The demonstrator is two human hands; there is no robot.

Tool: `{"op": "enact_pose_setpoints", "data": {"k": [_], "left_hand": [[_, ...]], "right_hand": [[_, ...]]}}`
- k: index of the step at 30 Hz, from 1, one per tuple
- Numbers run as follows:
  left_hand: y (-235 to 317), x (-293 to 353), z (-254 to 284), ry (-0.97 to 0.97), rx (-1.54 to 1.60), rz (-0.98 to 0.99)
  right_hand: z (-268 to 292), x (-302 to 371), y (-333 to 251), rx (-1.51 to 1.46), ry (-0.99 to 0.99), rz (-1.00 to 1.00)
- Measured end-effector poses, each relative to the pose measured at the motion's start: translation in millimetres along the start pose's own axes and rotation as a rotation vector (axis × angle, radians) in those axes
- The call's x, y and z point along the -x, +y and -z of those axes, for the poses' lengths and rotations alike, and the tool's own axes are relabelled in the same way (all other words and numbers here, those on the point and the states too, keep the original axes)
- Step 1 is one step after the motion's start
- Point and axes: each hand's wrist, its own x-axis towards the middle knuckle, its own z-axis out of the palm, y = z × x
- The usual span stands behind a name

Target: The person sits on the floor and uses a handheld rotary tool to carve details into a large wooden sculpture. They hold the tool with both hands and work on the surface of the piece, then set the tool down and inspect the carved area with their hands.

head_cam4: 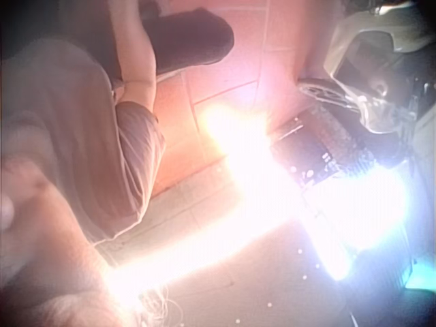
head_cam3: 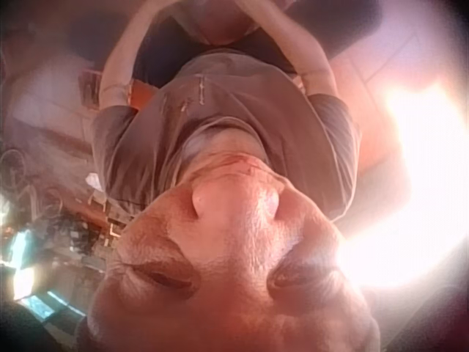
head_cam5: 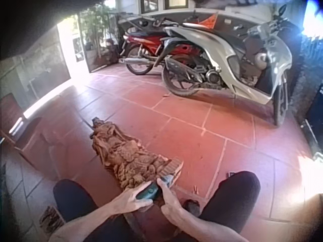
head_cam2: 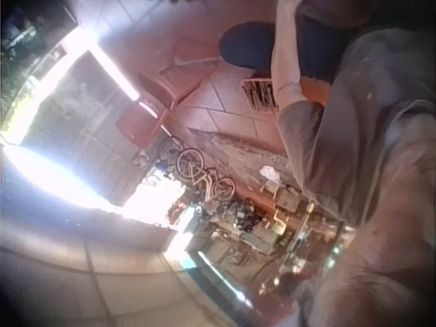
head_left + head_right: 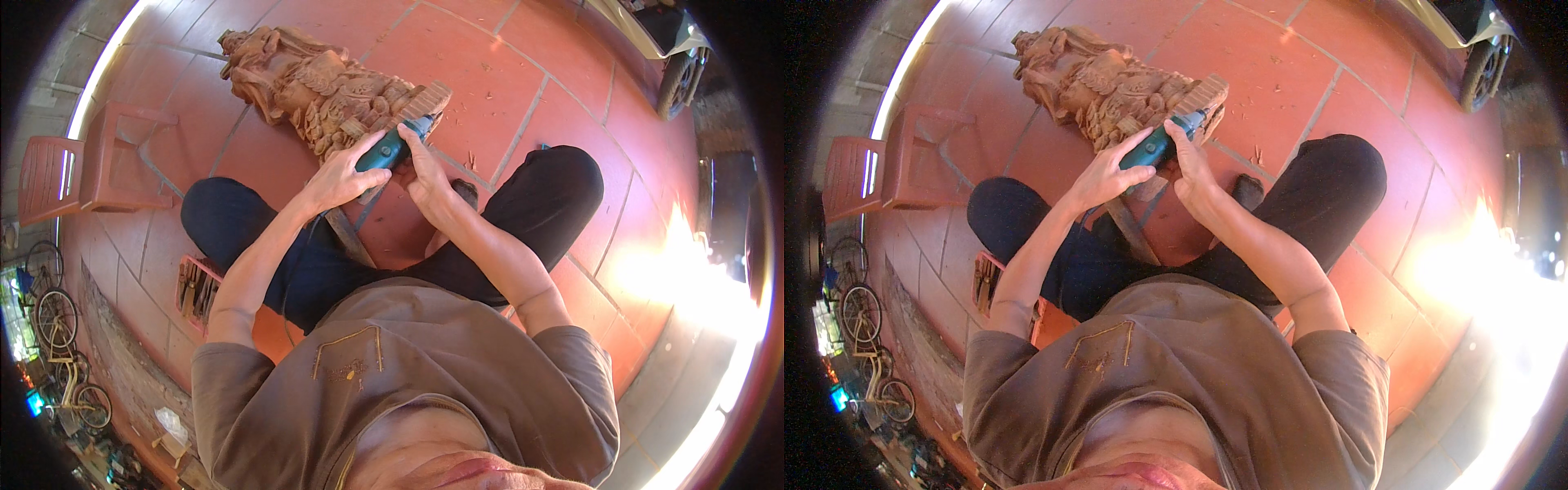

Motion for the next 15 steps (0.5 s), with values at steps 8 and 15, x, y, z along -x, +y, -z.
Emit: {"op": "enact_pose_setpoints", "data": {"k": [8, 15], "left_hand": [[-2, 19, -11, 0.120, 0.093, -0.045], [11, 23, -9, 0.097, 0.201, 0.087]], "right_hand": [[-10, 11, -1, 0.060, 0.009, -0.066], [-12, 12, 0, 0.068, -0.012, -0.096]]}}
